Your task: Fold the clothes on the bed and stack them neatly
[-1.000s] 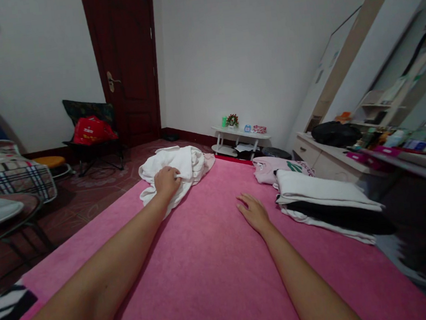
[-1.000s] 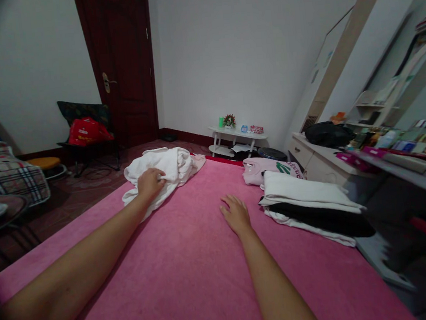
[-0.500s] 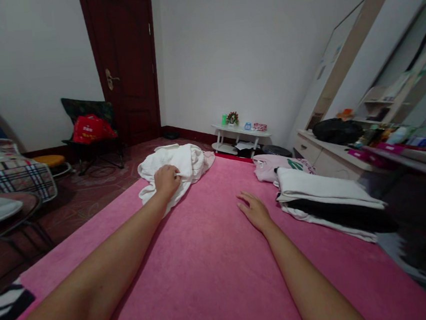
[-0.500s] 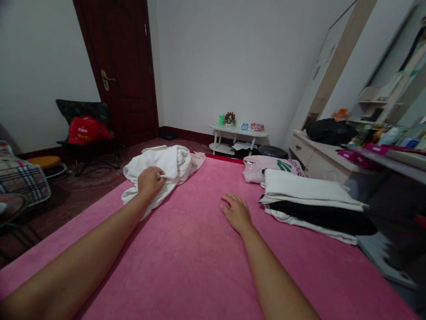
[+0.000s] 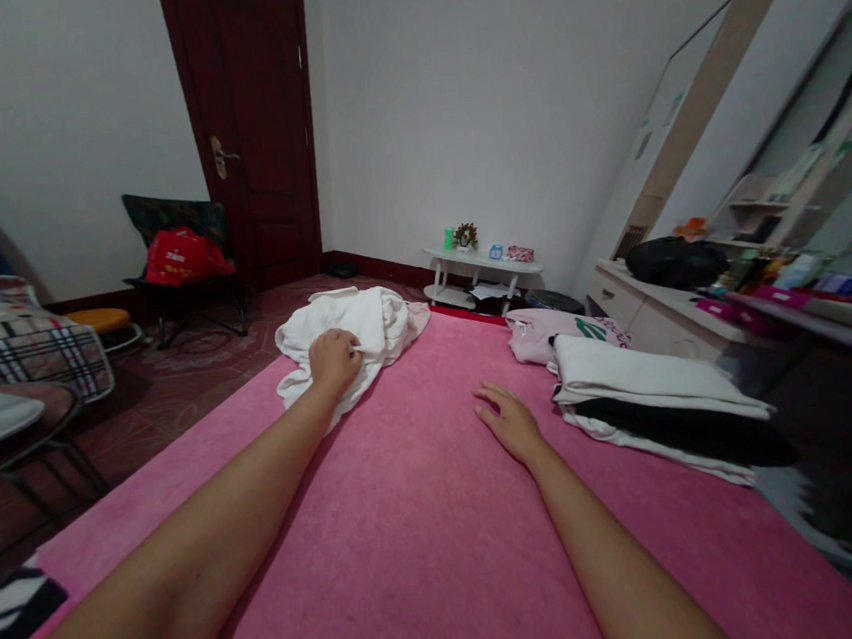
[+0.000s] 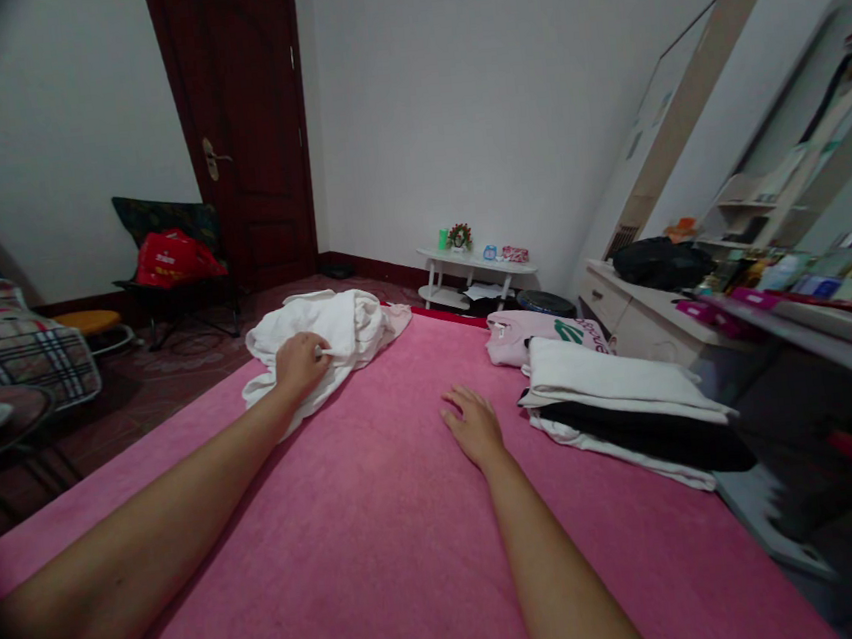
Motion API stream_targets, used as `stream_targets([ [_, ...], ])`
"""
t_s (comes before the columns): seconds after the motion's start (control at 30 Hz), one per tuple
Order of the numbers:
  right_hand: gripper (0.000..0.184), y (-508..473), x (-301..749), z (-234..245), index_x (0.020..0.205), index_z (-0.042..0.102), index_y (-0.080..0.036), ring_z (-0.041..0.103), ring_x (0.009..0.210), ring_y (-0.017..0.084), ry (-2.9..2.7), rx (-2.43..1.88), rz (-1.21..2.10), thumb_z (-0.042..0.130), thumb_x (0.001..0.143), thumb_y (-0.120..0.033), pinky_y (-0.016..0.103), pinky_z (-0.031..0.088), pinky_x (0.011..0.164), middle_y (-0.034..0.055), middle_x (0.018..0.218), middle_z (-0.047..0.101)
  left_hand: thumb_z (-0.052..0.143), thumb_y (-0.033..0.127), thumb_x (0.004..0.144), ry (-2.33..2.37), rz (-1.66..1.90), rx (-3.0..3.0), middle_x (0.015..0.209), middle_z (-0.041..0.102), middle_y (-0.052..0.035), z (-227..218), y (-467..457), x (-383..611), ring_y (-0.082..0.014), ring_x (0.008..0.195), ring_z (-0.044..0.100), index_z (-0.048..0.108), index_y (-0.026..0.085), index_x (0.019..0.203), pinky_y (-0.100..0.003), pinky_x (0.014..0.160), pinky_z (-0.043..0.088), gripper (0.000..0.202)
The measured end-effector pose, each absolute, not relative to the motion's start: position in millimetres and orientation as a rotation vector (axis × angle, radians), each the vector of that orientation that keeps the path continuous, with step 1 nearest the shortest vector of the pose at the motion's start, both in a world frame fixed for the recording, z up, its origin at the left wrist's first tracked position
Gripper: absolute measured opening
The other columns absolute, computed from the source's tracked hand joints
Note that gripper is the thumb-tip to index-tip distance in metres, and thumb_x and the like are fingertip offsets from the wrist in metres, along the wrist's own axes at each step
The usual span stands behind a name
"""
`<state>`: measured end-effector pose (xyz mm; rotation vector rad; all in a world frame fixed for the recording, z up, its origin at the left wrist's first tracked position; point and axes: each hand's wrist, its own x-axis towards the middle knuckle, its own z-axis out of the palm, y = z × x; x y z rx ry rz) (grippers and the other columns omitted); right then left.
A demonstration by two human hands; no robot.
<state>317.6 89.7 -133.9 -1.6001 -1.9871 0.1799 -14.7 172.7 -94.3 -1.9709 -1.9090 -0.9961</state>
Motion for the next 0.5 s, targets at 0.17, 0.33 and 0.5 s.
stream_targets([
  [0.17, 0.036, 89.8, 318.0, -133.6, 0.117, 0.065, -0.021, 0.048, 0.128, 0.023, -1.987, -1.596, 0.177, 0.053, 0.086, -0.033, 0.044, 0.033, 0.109, 0.0093, 0.135, 0.055, 0.059, 0.025, 0.076, -1.906, -1.005, -1.966, 0.099, 0.063, -0.0077, -96.8, 175.3, -15.4, -0.0259, 0.097, 0.056, 0.067, 0.022, 0.088, -0.038, 0.085, 0.042, 0.015],
  [0.33, 0.036, 89.4, 318.1, -133.5, 0.118, 0.064, -0.020, 0.048, 0.128, 0.023, -1.993, -1.598, 0.185, 0.053, 0.085, -0.032, 0.045, 0.033, 0.110, 0.0097, 0.135, 0.055, 0.058, 0.024, 0.076, -1.887, -0.996, -1.973, 0.099, 0.063, -0.0080, -97.3, 176.3, -15.3, -0.0259, 0.096, 0.057, 0.067, 0.021, 0.087, -0.038, 0.085, 0.043, 0.015],
  [0.5, 0.036, 87.7, 316.6, -131.5, 0.117, 0.065, -0.019, 0.048, 0.128, 0.023, -1.990, -1.602, 0.196, 0.053, 0.085, -0.031, 0.045, 0.032, 0.110, 0.0107, 0.136, 0.054, 0.058, 0.023, 0.076, -1.889, -0.979, -1.972, 0.100, 0.063, -0.0084, -99.4, 178.7, -16.7, -0.0257, 0.097, 0.056, 0.068, 0.021, 0.089, -0.037, 0.086, 0.042, 0.016],
])
